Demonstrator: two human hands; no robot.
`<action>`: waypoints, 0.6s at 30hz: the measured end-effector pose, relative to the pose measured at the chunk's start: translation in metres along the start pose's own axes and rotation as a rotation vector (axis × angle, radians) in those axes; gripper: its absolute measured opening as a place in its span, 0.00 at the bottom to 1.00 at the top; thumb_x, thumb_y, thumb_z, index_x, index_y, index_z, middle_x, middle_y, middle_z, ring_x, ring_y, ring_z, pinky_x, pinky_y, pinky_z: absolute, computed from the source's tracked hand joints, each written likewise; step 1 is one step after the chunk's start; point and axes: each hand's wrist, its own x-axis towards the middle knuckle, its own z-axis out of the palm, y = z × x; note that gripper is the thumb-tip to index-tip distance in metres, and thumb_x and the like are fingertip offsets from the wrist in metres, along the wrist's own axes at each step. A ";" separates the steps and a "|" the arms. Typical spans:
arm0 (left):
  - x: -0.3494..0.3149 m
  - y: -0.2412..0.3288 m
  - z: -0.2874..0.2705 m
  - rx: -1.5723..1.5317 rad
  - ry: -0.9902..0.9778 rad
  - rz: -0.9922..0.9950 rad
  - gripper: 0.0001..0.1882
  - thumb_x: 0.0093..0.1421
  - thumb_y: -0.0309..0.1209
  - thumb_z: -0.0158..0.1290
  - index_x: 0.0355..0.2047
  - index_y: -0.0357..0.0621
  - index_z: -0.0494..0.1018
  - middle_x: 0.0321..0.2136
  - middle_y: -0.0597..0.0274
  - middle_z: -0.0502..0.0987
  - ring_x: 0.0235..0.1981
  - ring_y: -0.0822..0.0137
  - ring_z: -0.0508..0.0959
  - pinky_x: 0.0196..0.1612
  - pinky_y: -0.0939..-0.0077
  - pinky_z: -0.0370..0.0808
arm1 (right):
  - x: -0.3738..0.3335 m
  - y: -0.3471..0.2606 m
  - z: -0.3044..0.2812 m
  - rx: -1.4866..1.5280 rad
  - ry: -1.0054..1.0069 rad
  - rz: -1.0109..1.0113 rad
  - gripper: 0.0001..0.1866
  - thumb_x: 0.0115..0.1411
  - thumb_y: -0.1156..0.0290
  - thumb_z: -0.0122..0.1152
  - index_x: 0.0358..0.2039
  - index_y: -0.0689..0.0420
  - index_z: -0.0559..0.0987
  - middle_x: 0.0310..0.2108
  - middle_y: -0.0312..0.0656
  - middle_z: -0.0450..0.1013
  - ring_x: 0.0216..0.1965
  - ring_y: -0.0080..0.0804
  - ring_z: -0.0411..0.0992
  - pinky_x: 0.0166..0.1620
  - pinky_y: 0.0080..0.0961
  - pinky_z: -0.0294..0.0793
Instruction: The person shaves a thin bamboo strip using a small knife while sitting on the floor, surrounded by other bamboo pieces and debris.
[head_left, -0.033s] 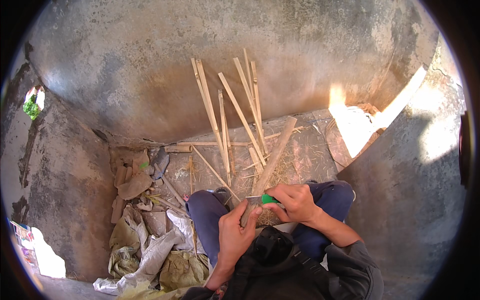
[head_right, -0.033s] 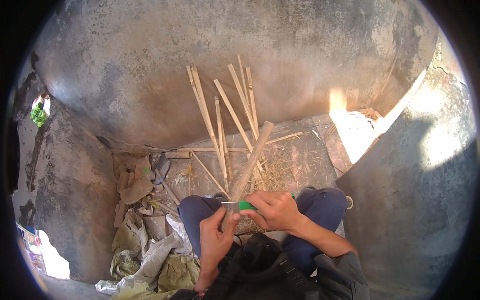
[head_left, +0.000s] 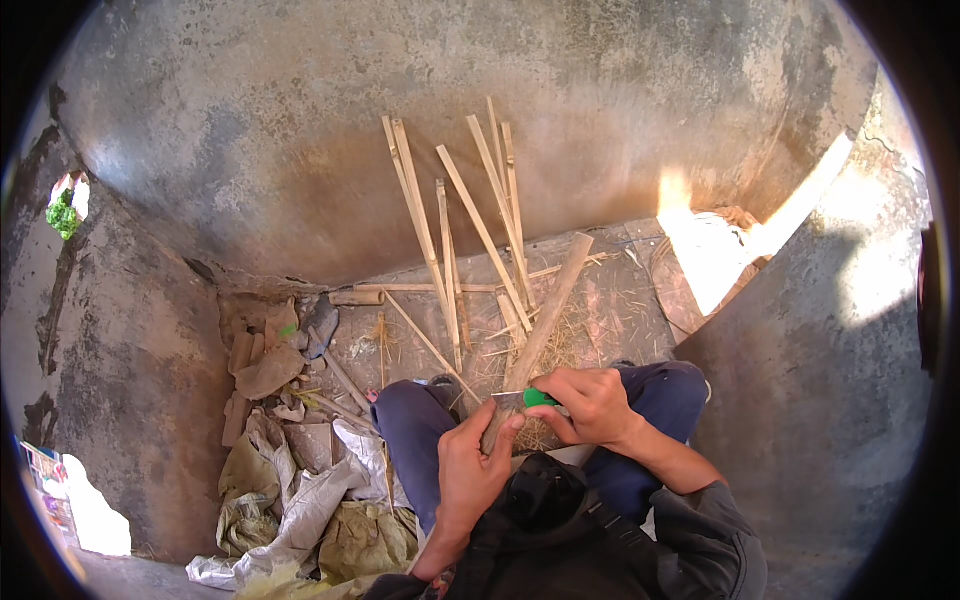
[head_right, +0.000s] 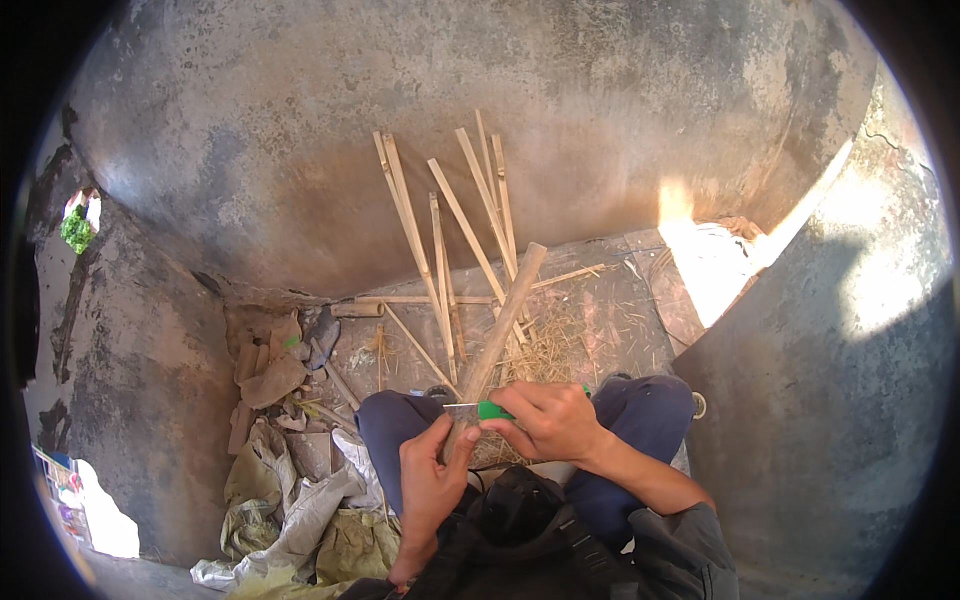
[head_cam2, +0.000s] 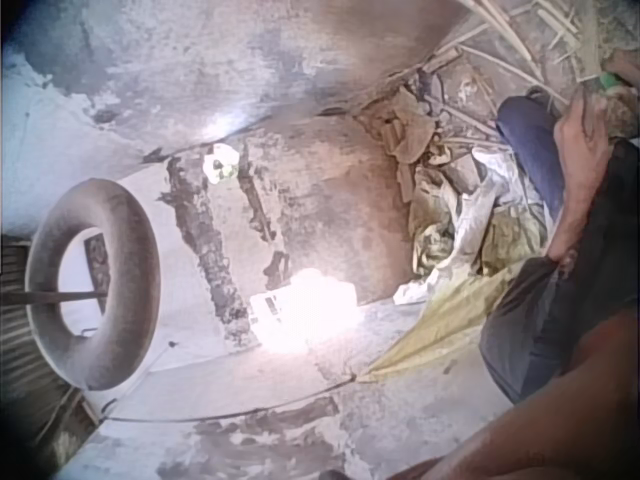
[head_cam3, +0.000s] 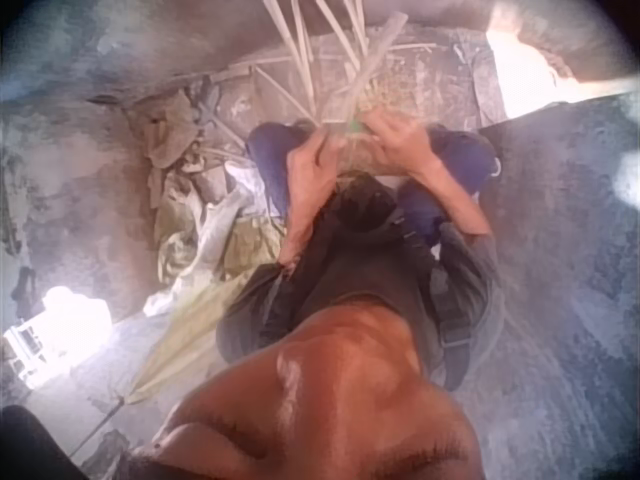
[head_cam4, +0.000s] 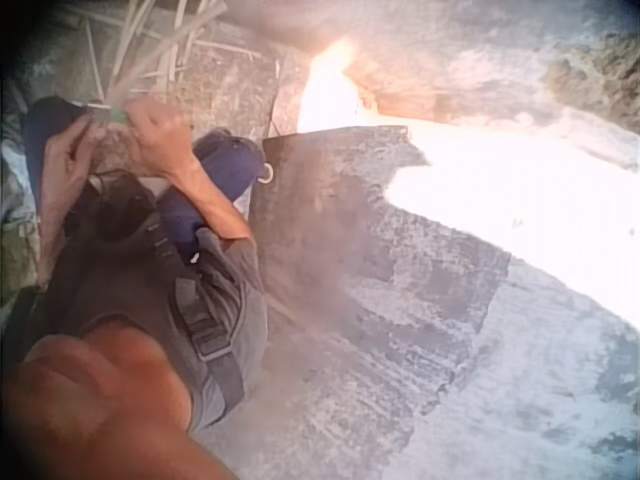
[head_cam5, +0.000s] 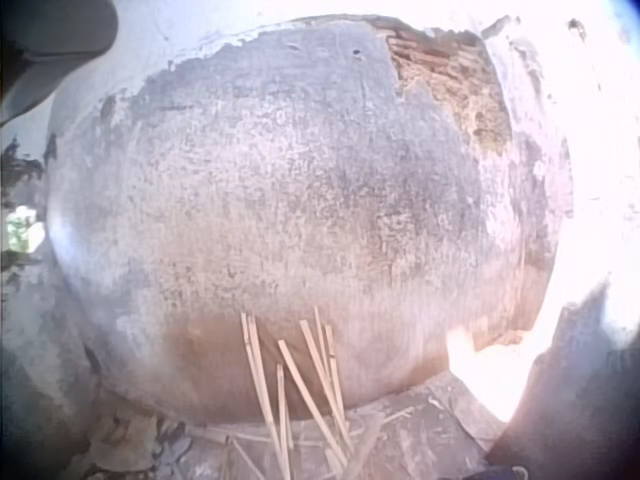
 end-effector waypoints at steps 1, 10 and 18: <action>0.000 0.000 0.001 -0.007 0.020 0.014 0.11 0.73 0.31 0.64 0.41 0.32 0.80 0.20 0.60 0.73 0.23 0.78 0.65 0.25 0.74 0.64 | 0.001 -0.001 -0.001 -0.011 -0.001 0.002 0.14 0.67 0.55 0.72 0.40 0.52 0.84 0.25 0.36 0.76 0.22 0.37 0.79 0.24 0.33 0.75; 0.003 0.007 0.001 -0.048 0.043 0.024 0.12 0.73 0.30 0.64 0.45 0.30 0.81 0.21 0.60 0.74 0.23 0.79 0.66 0.25 0.75 0.64 | 0.011 -0.001 -0.010 -0.136 0.007 -0.003 0.13 0.66 0.54 0.73 0.39 0.50 0.85 0.24 0.35 0.75 0.21 0.35 0.78 0.24 0.33 0.74; -0.027 -0.010 -0.005 -0.064 -0.106 -0.112 0.15 0.73 0.31 0.63 0.52 0.31 0.83 0.22 0.65 0.77 0.24 0.81 0.67 0.26 0.78 0.64 | 0.029 0.069 -0.067 -0.313 0.313 0.383 0.10 0.72 0.65 0.67 0.43 0.59 0.84 0.28 0.49 0.81 0.27 0.46 0.82 0.29 0.36 0.75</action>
